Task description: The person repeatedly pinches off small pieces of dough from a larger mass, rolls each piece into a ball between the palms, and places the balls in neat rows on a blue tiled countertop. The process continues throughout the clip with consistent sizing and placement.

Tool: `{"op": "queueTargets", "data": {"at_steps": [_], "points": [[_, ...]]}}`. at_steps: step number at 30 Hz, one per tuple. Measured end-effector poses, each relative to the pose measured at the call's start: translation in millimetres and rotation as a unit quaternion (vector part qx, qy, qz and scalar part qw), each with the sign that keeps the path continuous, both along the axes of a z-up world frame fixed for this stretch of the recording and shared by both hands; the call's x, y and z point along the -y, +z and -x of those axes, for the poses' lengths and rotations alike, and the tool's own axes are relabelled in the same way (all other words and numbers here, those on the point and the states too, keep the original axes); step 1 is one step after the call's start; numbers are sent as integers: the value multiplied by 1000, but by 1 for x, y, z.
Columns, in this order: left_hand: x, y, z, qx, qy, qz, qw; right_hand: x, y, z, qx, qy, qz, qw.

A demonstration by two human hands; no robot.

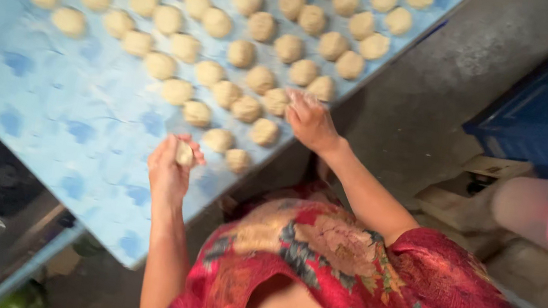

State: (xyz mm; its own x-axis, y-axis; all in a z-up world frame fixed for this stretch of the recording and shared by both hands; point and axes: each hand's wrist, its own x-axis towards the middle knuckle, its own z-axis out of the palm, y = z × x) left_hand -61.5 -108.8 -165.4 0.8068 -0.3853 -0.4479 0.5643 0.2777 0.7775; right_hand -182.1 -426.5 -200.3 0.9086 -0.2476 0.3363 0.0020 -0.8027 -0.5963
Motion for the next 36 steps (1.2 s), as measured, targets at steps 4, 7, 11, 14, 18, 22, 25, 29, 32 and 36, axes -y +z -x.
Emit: {"op": "queueTargets", "data": {"at_steps": [4, 7, 11, 14, 18, 22, 25, 29, 32, 36], "points": [[97, 1, 25, -42, 41, 68, 996, 109, 3, 31, -4, -8, 7, 1000], [172, -5, 38, -37, 4, 76, 996, 204, 7, 38, -9, -32, 3, 999], [233, 1, 45, -27, -7, 62, 998, 292, 3, 3, -2, -62, -75, 995], [270, 8, 25, -26, -10, 46, 999, 346, -2, -63, 30, -81, -126, 988], [300, 5, 9, -23, -1, 16, 1000, 401, -46, -139, -8, -113, -221, 969], [361, -4, -35, -15, -8, 17, 1000, 459, -96, -230, -33, -153, -262, 952], [388, -2, -49, -8, 10, 28, 1000, 477, -136, -292, 16, -143, -229, 963], [417, 1, -37, 0, 46, -20, 999, 493, -184, -338, 13, -121, -206, 971], [428, 10, -28, -20, 126, -61, 990, 481, -204, -363, -21, -90, -186, 978], [472, 4, -13, -44, 188, -64, 979, 511, -185, -359, -125, -98, -237, 958]]}}
